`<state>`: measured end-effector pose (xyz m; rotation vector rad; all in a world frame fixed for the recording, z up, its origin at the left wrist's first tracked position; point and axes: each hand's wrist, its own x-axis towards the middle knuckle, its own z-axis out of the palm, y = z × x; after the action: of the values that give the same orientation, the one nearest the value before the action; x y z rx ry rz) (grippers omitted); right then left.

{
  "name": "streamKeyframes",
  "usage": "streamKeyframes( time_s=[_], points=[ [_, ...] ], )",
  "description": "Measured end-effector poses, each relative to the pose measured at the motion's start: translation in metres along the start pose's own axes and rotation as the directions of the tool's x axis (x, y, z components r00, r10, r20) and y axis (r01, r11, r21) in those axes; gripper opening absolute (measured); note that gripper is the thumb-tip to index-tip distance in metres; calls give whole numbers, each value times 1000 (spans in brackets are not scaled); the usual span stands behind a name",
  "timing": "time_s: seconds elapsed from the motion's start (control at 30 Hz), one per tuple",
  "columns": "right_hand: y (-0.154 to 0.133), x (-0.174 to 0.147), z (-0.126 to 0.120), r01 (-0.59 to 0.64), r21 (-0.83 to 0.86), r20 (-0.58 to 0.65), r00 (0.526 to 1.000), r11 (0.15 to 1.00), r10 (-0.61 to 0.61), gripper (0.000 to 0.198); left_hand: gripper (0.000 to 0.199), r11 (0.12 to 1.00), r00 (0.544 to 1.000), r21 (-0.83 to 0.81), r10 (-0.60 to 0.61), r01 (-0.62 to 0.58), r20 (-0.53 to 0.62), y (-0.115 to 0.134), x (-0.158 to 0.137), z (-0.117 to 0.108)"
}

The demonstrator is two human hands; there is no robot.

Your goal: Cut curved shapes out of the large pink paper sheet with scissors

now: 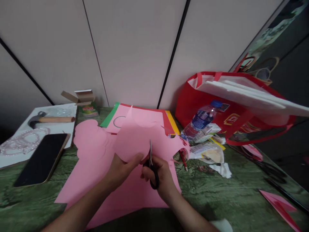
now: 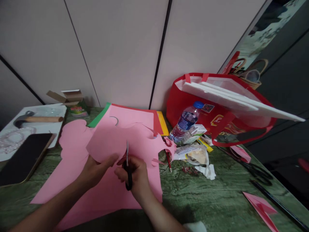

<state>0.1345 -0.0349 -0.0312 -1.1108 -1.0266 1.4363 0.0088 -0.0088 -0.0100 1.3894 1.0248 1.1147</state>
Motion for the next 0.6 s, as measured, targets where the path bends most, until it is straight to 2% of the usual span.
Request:
streamKeyframes(
  time_s=[0.2,0.6],
  points=[
    [3,1,1,-19,14,-22,1000,1000,19,13,9,999,996,41,11,-7,-90,-4,1,-3],
    [0,0,0,-5,-1,1,1000,1000,5,12,12,997,994,74,-7,15,-110,-9,3,-7]
  ],
)
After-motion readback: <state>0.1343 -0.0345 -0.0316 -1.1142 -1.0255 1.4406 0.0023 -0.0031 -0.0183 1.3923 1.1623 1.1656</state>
